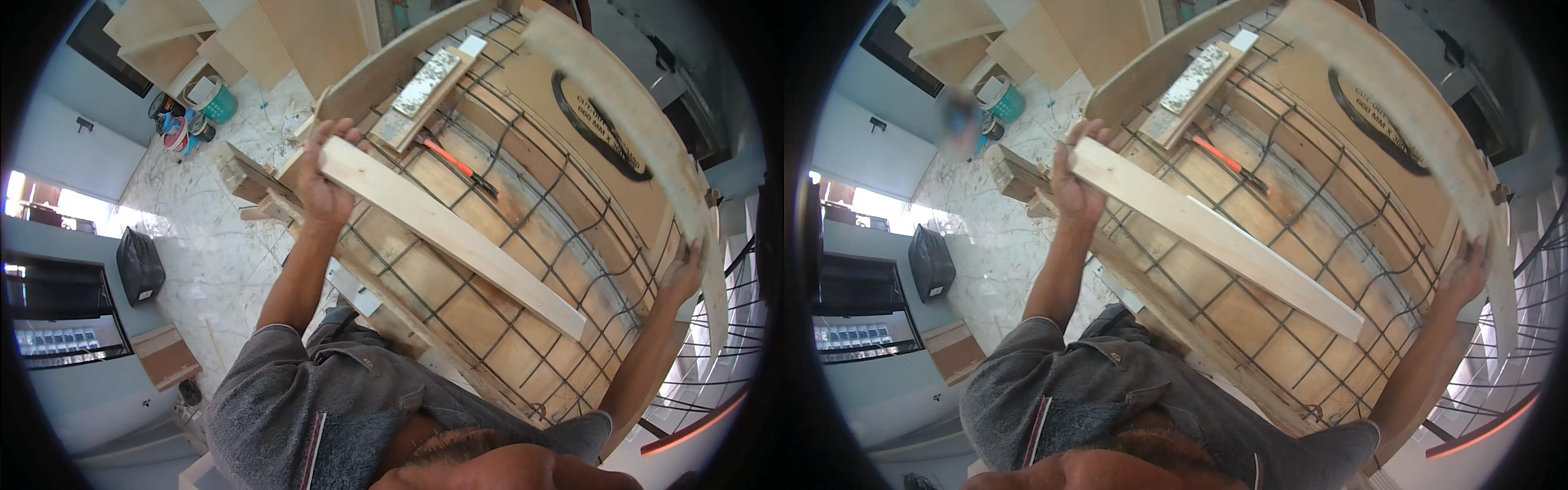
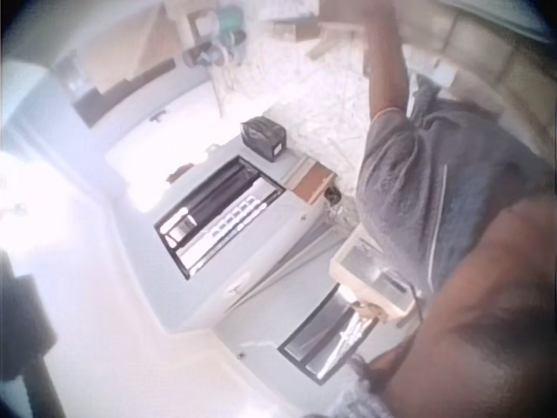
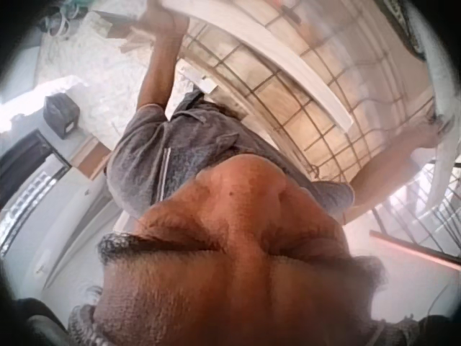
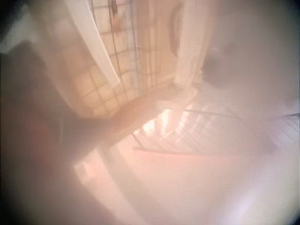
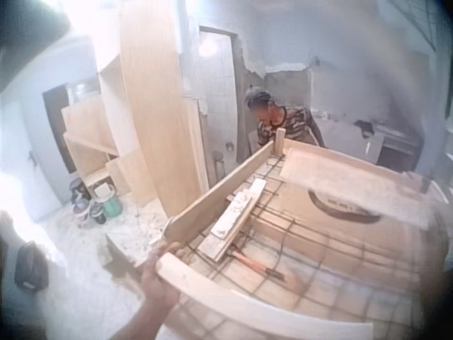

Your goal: The person saws a piece of wood by hand, uses pliers to adjust wires on a metal grid, and positions wooden planks within a larger wooden frame structure.

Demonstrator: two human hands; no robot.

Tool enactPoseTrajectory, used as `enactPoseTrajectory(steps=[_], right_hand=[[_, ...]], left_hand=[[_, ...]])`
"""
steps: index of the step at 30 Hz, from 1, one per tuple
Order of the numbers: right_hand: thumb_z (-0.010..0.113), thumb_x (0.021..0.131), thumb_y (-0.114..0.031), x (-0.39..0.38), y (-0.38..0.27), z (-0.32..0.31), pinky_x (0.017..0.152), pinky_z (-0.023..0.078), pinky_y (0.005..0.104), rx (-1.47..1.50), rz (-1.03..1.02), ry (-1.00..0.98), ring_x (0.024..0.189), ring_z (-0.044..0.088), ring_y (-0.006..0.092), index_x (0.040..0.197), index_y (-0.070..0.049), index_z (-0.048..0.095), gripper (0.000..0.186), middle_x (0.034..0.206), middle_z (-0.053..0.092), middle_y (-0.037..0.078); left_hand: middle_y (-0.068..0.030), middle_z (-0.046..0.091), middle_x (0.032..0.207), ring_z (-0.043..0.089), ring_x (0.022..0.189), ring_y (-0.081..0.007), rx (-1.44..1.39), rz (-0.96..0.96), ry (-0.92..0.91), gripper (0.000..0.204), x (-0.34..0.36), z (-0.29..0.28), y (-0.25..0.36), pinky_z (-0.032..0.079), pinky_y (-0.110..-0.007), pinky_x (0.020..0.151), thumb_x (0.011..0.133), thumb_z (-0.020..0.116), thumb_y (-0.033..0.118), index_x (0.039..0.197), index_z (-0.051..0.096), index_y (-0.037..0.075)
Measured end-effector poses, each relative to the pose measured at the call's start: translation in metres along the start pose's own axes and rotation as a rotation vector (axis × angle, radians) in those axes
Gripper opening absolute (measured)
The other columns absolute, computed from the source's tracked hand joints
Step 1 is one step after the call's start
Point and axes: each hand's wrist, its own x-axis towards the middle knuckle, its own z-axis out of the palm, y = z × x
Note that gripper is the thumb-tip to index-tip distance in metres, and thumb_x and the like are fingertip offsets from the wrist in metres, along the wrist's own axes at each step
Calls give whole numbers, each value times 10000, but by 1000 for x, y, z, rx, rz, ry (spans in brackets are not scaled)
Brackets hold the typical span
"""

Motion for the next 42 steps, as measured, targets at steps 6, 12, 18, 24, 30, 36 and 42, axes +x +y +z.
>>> enactPoseTrajectory(steps=[6, 12, 18, 24, 30, 36, 42], right_hand=[[550, 917, -27, -148, -51, 55, 999, 470, 401, 27, 141, -93, 1179, 512, 280, 1377, 27, 350, 505, 1336, 449, 201], [541, 908, -11, -244, -55, 57, 1016, 445, 456, 75, 236, -39, 1221, 480, 318, 1374, 27, 354, 503, 1354, 435, 217], [511, 900, -30, -289, -21, 32, 1069, 329, 504, -24, 403, -86, 1277, 420, 319, 1372, 1, 377, 492, 1363, 440, 182], [515, 945, -127, -296, 0, 56, 966, 441, 418, -86, 545, -94, 1113, 551, 242, 1374, -89, 413, 443, 1197, 556, 106], [537, 941, -181, -281, -48, 66, 836, 528, 395, -7, 600, -505, 1004, 621, 290, 1367, -77, 399, 459, 1160, 558, 161], [624, 873, -290, -236, -35, 4, 918, 484, 431, -669, 572, -1144, 1055, 607, 322, 1293, -30, 507, 508, 1115, 633, 190], [770, 716, -372, -236, 93, -13, 1101, 231, 561, -1688, 44, -1519, 1379, 240, 375, 1489, -226, 167, 992, 1516, 189, 189]], left_hand=[[-135, 443, 1330, 463, 1193, -277, -208, -105, -90, 813, -7, 14, 9, 423, -466, 995, 861, 396, 687, 1371, 315, 59], [-143, 310, 1457, 317, 1344, -279, -344, -80, -167, 975, -21, 4, 13, 274, -426, 1112, 813, 468, 721, 1444, 202, 28], [-113, 417, 1334, 416, 1243, -255, -135, -110, -84, 754, -33, 0, 11, 362, -406, 1055, 834, 698, 253, 1412, 256, 55], [-126, 466, 1259, 486, 1161, -282, -151, -227, 166, 691, -21, 11, 20, 437, -442, 994, 765, 625, -29, 1367, 310, 96], [-172, 462, 1279, 472, 1197, -337, -225, -141, 185, 608, 12, 9, 34, 402, -496, 1034, 767, 559, 24, 1336, 345, 18], [-206, 437, 1346, 435, 1244, -366, -162, -2, 208, 566, 9, 13, 93, 354, -535, 1054, 796, 528, 102, 1322, 378, -45], [-211, 422, 1370, 388, 1286, -370, -111, 217, 253, 579, -6, 9, 146, 303, -539, 1083, 797, 536, 114, 1335, 377, -32]])
